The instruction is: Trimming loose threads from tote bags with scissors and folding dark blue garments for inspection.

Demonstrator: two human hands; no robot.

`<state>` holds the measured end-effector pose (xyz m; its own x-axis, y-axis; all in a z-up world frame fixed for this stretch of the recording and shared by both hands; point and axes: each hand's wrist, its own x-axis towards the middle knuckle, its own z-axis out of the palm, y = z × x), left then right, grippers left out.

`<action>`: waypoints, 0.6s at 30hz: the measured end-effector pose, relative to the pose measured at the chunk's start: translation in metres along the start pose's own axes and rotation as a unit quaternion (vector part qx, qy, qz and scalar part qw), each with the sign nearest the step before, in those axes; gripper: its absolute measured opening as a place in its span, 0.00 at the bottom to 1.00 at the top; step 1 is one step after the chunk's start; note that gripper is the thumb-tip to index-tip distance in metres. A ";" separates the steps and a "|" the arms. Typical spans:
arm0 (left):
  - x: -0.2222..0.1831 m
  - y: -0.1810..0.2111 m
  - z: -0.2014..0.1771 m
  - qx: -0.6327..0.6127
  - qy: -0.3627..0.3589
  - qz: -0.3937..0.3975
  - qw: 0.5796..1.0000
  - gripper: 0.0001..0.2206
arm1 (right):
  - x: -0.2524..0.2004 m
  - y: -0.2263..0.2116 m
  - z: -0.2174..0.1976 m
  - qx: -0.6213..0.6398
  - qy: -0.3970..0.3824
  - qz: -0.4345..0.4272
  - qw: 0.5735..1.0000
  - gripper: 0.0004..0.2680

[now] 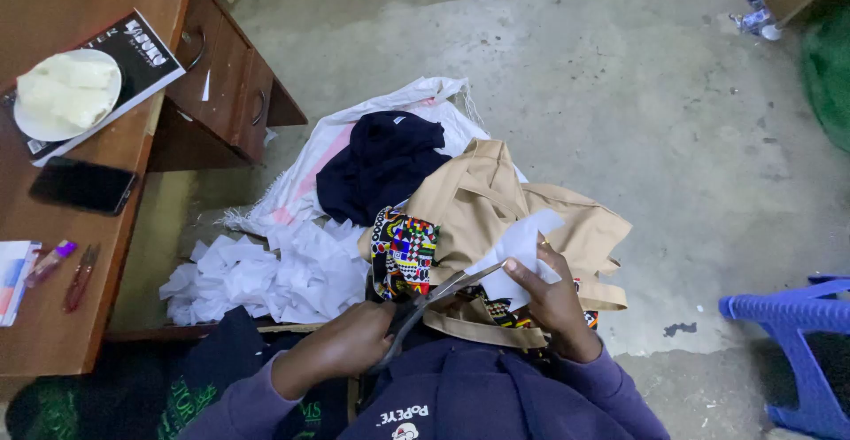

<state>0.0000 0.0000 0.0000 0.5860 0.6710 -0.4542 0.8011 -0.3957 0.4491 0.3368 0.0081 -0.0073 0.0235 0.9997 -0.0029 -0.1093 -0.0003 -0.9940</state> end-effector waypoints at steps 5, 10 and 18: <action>0.000 0.018 -0.015 -0.039 0.021 -0.009 0.999 0.07 | 0.002 0.013 -0.003 -0.080 -0.034 -0.046 0.995 0.07; 0.010 0.004 0.008 -0.042 0.034 0.008 0.999 0.04 | -0.008 0.011 -0.002 -0.150 -0.018 -0.015 0.988 0.11; 0.013 0.018 0.001 -0.063 0.048 -0.001 0.997 0.08 | -0.014 0.020 0.015 -0.194 -0.026 -0.085 0.977 0.14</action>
<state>0.0226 0.0011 0.0012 0.5651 0.7315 -0.3815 0.7771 -0.3166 0.5440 0.3195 -0.0060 -0.0259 -0.0441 0.9858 0.1618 0.2762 0.1677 -0.9464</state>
